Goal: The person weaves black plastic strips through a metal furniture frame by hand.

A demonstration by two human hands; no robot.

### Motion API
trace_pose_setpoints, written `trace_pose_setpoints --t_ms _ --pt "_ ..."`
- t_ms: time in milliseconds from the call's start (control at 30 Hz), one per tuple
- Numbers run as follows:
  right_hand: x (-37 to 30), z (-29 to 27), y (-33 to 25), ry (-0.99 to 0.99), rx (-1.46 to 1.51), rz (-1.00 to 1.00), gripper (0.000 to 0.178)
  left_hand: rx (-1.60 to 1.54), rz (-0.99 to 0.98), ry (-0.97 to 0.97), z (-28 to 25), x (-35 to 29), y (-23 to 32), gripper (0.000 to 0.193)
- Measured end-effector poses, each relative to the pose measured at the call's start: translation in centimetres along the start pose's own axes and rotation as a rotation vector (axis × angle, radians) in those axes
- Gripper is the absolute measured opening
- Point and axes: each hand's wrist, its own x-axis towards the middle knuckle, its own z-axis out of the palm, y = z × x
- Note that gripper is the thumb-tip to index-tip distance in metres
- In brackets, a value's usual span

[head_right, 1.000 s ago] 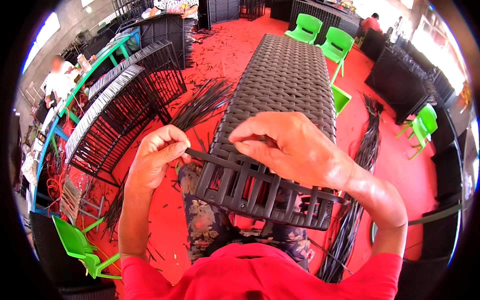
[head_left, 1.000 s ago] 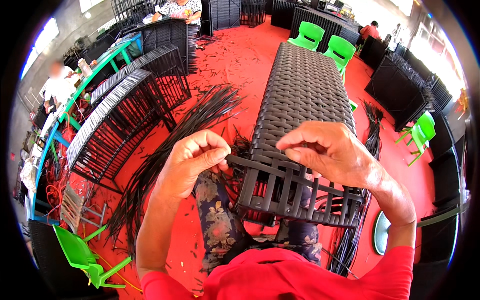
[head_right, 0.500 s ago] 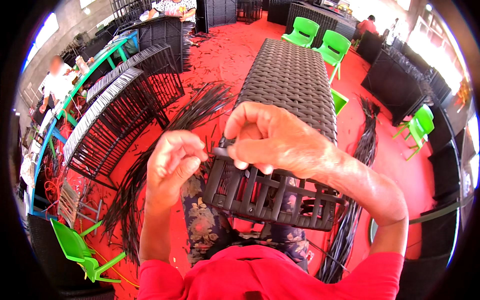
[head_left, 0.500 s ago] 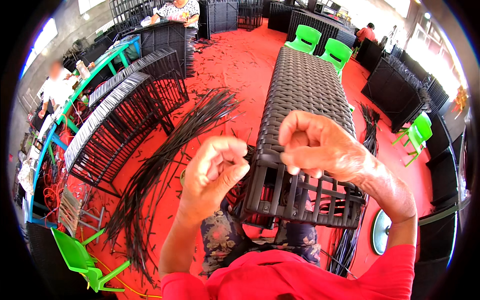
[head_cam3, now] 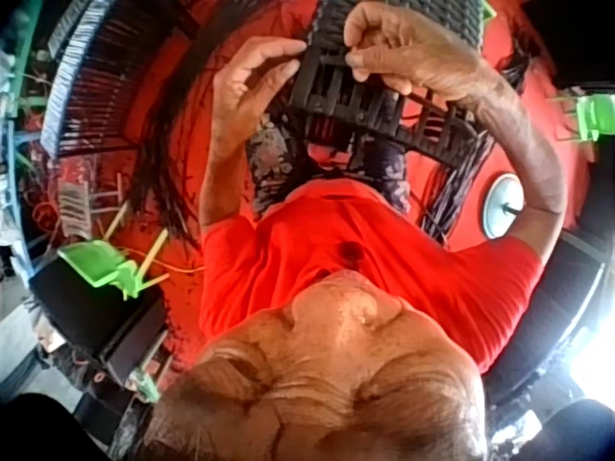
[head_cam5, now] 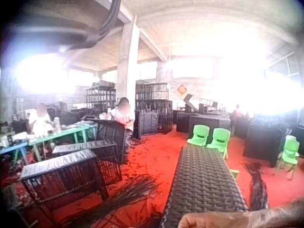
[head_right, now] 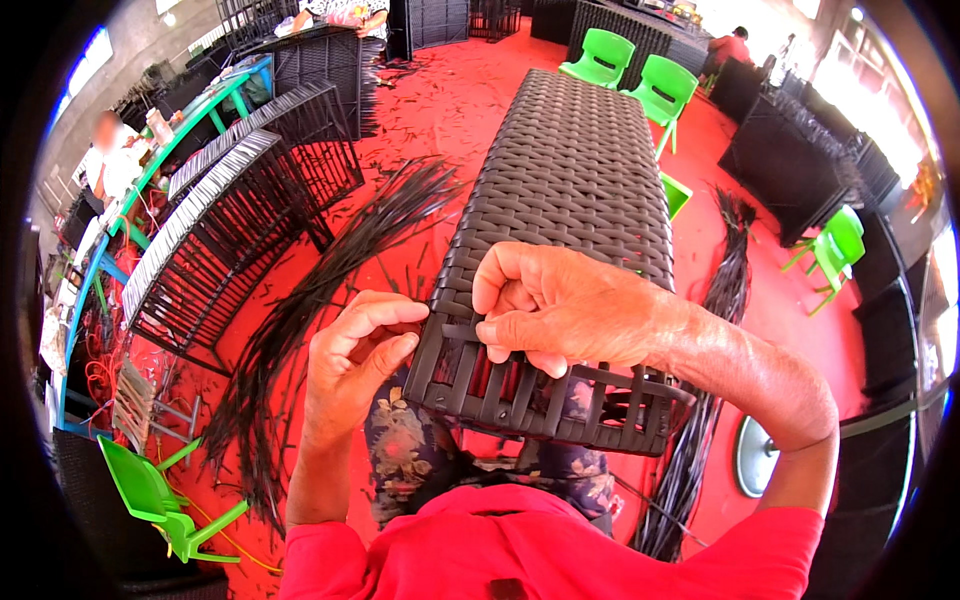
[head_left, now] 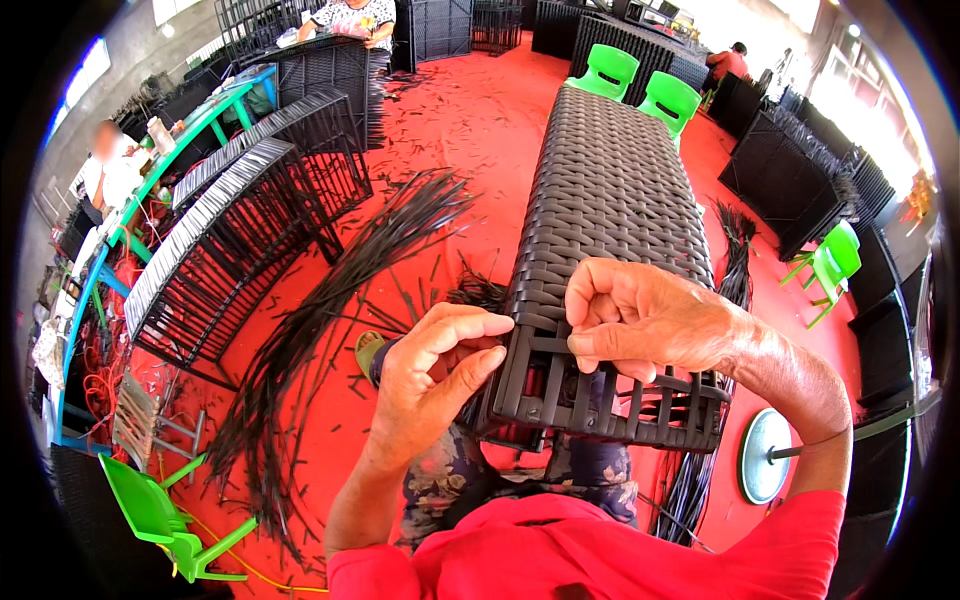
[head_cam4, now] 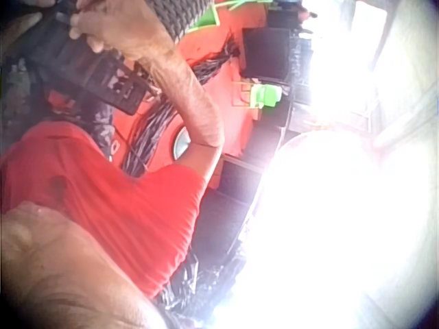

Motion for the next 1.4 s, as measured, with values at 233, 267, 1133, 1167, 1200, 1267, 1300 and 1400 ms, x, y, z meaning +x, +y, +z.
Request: trace_pose_setpoints --t_ms 233,267,1133,1167,1200,1267,1300,1400 --pt "-0.1 0.6 -0.2 0.056 0.007 -0.022 0.019 -0.052 -0.032 -0.002 0.1 0.0 -0.1 0.025" --pt "-0.2 0.6 -0.1 0.06 0.006 -0.026 0.02 -0.072 -0.041 -0.013 0.1 0.0 -0.1 0.025" --pt "-0.6 2.2 -0.7 0.189 -0.251 -0.08 0.021 -0.344 -0.175 0.037 0.8 -0.1 -0.6 0.028" --pt "-0.8 2.8 -1.2 0.225 -0.322 -0.074 0.021 -0.401 -0.207 0.055 0.7 -0.1 -0.5 0.028" --pt "-0.5 3.0 -0.5 0.305 -0.466 -0.282 0.02 -0.413 -0.207 0.064 0.8 0.2 -0.6 0.025" --pt "0.9 3.1 1.8 0.437 -0.744 -0.717 0.017 -0.419 -0.209 0.1 0.7 0.6 -1.0 0.021" --pt "0.7 3.5 1.4 0.435 -0.786 -0.661 0.014 -0.422 -0.211 0.124 0.5 0.6 -1.1 0.02" --pt "1.6 3.3 2.1 0.373 -0.909 -0.753 0.013 -0.205 -0.195 0.096 0.2 0.4 -1.3 0.015"
